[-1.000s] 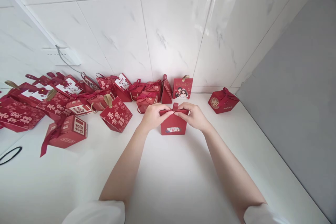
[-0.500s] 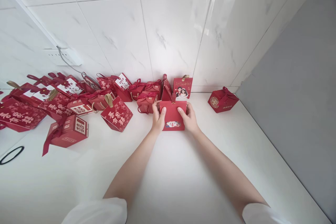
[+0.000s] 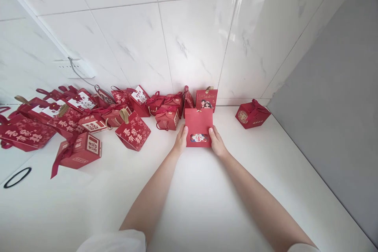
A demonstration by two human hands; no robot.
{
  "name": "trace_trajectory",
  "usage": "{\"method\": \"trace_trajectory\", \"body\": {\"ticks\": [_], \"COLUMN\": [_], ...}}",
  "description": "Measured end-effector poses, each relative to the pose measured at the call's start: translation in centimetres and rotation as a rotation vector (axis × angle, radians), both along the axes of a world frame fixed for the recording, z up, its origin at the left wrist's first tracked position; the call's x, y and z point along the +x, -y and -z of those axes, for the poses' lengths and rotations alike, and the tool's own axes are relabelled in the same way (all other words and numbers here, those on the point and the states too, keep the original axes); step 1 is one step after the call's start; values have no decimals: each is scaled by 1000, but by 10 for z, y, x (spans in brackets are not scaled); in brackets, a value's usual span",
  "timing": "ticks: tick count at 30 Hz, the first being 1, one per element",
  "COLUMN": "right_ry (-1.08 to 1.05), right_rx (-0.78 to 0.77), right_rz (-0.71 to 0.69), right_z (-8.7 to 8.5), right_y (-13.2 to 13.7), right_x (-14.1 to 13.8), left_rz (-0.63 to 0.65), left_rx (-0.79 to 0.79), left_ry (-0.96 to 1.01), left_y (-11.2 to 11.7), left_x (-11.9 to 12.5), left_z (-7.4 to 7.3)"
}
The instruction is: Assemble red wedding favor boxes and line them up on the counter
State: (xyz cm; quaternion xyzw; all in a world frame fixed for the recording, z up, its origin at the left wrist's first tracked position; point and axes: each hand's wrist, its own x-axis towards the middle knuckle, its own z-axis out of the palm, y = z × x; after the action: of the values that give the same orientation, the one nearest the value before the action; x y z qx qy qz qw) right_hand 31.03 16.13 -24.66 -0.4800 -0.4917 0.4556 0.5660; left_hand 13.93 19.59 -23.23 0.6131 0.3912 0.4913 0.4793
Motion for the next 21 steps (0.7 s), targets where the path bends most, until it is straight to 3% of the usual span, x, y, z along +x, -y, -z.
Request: {"method": "trace_trajectory", "body": {"ticks": [10,16,21], "right_ry": [64,80,22], "right_rx": [-12,32,57], "right_rz": [23,114,185], "right_z": [1,4,11], "right_y": [-7,-5,-8], "right_x": [5,0,1], "left_rz": [-95,135,4], "left_rx": [34,14,-22], "left_ry": [-70,17,14], "left_y": [-2,-7,-12], "left_x": [2,-7,-11], "left_z": [3,6,17]}}
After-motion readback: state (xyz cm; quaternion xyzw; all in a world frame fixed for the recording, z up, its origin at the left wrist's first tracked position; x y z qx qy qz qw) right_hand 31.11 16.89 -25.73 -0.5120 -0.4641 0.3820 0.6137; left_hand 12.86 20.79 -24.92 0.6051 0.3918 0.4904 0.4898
